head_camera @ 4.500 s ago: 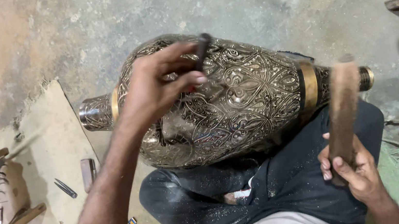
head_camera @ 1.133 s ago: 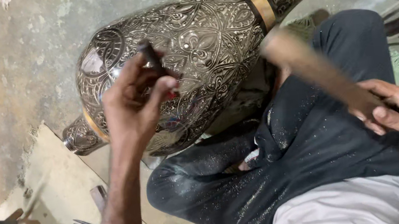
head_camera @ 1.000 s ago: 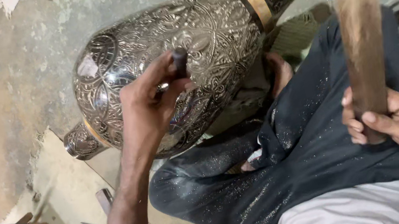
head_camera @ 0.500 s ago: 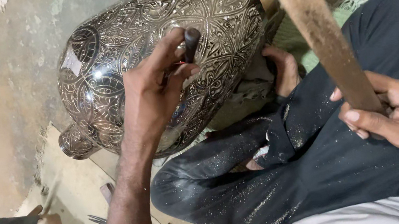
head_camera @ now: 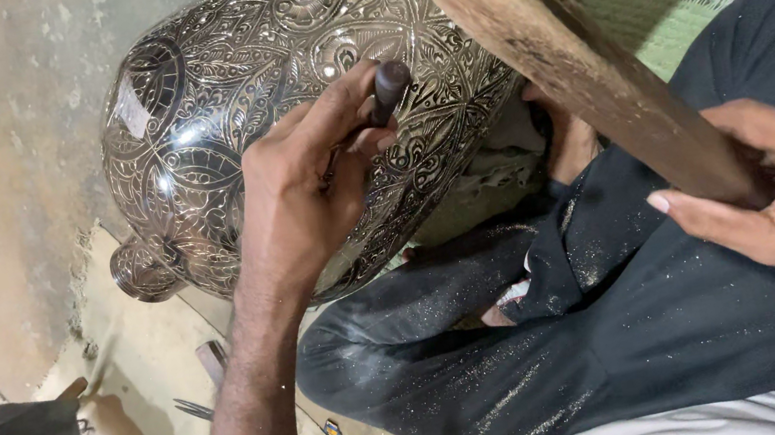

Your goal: The person sits cross-legged on the floor and uses a chisel and wooden mallet to engrave intricate patterns onto a large metal vase. They repeatedly strike the chisel to create detailed designs on the vase's surface.

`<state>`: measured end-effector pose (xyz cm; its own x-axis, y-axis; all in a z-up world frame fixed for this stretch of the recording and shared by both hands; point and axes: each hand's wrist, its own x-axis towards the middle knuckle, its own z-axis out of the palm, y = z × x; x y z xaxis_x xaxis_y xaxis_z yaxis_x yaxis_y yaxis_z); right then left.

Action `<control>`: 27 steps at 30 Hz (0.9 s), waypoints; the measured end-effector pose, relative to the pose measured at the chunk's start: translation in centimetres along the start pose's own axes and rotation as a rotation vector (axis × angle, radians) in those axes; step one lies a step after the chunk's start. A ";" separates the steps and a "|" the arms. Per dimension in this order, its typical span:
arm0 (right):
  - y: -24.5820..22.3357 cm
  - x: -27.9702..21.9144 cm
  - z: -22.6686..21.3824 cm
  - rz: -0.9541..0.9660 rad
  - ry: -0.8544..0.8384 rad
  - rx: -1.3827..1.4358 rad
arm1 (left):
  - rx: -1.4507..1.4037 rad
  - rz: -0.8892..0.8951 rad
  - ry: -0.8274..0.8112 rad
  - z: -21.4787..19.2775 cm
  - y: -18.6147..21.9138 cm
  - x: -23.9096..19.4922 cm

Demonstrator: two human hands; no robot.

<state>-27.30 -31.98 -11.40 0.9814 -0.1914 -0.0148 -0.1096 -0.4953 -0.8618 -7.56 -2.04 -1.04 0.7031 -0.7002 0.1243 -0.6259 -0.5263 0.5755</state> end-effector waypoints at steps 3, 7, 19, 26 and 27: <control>-0.2 1.1 0.1 -0.041 -0.006 -0.004 | 0.124 -0.108 -0.055 0.1 0.3 0.2; -0.5 1.9 0.2 -0.055 -0.013 -0.057 | 0.129 -0.020 -0.032 0.4 -0.1 0.4; 0.1 2.1 0.4 -0.057 -0.007 0.078 | -0.048 0.000 0.033 0.1 -0.2 -0.1; 0.3 2.2 0.4 -0.032 0.001 0.080 | 0.065 0.015 0.022 0.0 0.2 0.0; 0.3 2.3 0.5 -0.055 0.010 0.089 | 0.075 0.020 0.023 0.0 0.2 0.1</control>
<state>-24.95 -32.16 -11.95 0.9839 -0.1745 0.0381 -0.0409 -0.4278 -0.9030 -7.60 -2.18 -0.93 0.6974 -0.7000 0.1539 -0.6625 -0.5477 0.5109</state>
